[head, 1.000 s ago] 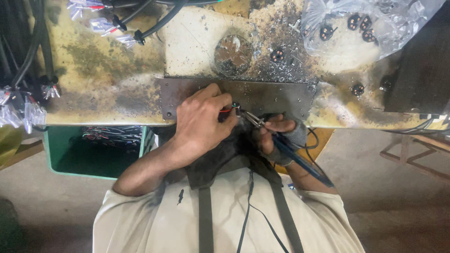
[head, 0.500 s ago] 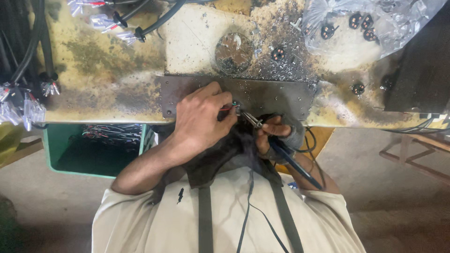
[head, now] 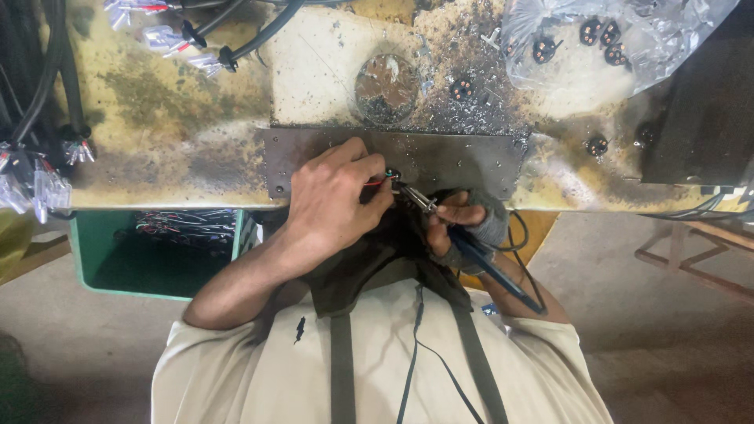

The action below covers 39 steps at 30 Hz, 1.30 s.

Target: The person uses a soldering iron to join exposed wire ends to small black connectors on a workbench. They repeatedly pick up connectors, align wires, apply heat, and place finished units aside.

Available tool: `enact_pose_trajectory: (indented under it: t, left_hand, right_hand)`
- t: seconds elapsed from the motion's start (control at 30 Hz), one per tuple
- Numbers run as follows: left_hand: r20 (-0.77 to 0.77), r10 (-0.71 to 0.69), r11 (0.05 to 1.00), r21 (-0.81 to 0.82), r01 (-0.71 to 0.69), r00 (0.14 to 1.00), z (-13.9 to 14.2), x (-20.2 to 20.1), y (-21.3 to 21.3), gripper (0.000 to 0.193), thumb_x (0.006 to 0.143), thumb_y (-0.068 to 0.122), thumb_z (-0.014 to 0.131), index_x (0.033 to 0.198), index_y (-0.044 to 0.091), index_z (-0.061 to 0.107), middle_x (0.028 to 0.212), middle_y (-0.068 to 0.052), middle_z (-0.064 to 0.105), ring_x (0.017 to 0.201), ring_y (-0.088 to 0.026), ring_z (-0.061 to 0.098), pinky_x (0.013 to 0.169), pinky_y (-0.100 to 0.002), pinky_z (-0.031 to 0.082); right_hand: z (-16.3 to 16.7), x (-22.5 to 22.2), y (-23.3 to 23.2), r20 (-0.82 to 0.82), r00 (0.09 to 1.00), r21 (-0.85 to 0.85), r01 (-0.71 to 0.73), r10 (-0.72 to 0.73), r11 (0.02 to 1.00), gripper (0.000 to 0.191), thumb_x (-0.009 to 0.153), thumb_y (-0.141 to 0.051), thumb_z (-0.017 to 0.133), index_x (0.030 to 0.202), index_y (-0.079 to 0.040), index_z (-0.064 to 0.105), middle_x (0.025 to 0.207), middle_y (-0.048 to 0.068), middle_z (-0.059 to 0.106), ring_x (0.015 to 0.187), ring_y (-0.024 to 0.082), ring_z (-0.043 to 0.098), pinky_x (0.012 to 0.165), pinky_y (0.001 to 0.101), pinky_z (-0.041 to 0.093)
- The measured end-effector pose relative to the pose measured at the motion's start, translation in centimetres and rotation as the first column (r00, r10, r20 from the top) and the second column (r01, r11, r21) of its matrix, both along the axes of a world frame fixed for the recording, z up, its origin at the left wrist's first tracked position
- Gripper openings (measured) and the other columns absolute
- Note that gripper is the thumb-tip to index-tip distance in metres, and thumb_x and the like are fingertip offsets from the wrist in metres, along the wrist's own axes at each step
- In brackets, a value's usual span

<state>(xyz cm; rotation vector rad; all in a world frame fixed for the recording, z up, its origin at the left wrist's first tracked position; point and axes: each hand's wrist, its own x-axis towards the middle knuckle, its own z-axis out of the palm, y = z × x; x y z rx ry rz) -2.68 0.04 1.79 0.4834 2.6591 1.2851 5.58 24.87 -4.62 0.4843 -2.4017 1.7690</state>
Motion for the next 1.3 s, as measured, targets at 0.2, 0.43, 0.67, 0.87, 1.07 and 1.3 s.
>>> enact_pose_trajectory:
  t: [0.2,0.43,0.67,0.87,1.07,1.3]
  left_hand:
    - [0.008,0.007,1.000,0.005,-0.007,1.000,0.1,0.3,0.0,0.014,0.081,0.017,0.079,0.088,0.008,0.070,0.086,-0.008,0.061,0.083,-0.030,0.067,0.066,-0.045,0.053]
    - [0.019,-0.019,1.000,0.002,0.019,1.000,0.1,0.4,-0.1,0.015,0.081,0.016,0.080,0.087,0.007,0.070,0.086,-0.009,0.060,0.082,-0.031,0.067,0.065,-0.046,0.052]
    - [0.020,0.003,1.000,-0.014,-0.003,1.000,0.1,0.2,0.1,0.014,0.080,0.018,0.079,0.086,0.008,0.071,0.085,-0.010,0.061,0.080,-0.033,0.067,0.065,-0.047,0.052]
    - [0.023,0.010,1.000,-0.014,-0.010,1.000,-0.1,0.1,0.2,0.014,0.080,0.019,0.079,0.086,0.009,0.072,0.084,-0.009,0.061,0.080,-0.033,0.067,0.064,-0.047,0.052]
    - [-0.005,0.008,1.000,-0.004,-0.008,1.000,-0.4,0.2,0.2,0.014,0.081,0.019,0.079,0.085,0.009,0.071,0.084,-0.009,0.061,0.080,-0.032,0.067,0.064,-0.047,0.052]
    - [-0.040,0.024,1.000,0.010,-0.024,0.999,-0.7,0.0,0.4,0.014,0.080,0.019,0.079,0.086,0.009,0.071,0.084,-0.009,0.062,0.081,-0.032,0.068,0.066,-0.047,0.053]
  right_hand:
    - [-0.1,0.3,1.2,0.344,0.934,-0.213,0.181,-0.100,0.960,0.016,0.093,-0.001,0.066,0.101,-0.006,0.053,0.081,0.006,0.063,0.070,0.015,0.064,0.062,0.0262,0.050]
    - [2.4,-1.3,0.7,0.178,0.983,-0.069,0.066,-0.053,0.995,0.024,0.094,-0.012,0.070,0.106,0.001,0.053,0.093,0.014,0.062,0.078,0.021,0.064,0.066,0.0322,0.049]
    - [5.1,-10.9,5.7,0.200,0.980,-0.528,0.115,-0.009,0.842,0.023,0.101,-0.016,0.082,0.118,-0.013,0.067,0.104,0.005,0.068,0.076,0.012,0.066,0.075,0.0295,0.055]
    - [4.6,-14.9,9.3,-0.361,0.928,0.605,0.306,-0.089,0.736,0.011,0.118,-0.009,0.063,0.127,-0.002,0.060,0.114,0.010,0.069,0.096,0.020,0.072,0.082,0.0282,0.061]
    - [4.6,-9.8,7.4,0.161,0.980,-0.141,0.143,-0.120,0.980,0.004,0.112,-0.015,0.062,0.110,-0.012,0.064,0.099,0.006,0.071,0.076,0.009,0.070,0.059,0.0259,0.055]
    - [4.9,-6.6,0.8,-0.048,0.995,0.150,-0.075,0.083,0.986,0.016,0.098,0.001,0.069,0.096,-0.007,0.055,0.101,0.014,0.071,0.088,0.017,0.073,0.065,0.0284,0.055]
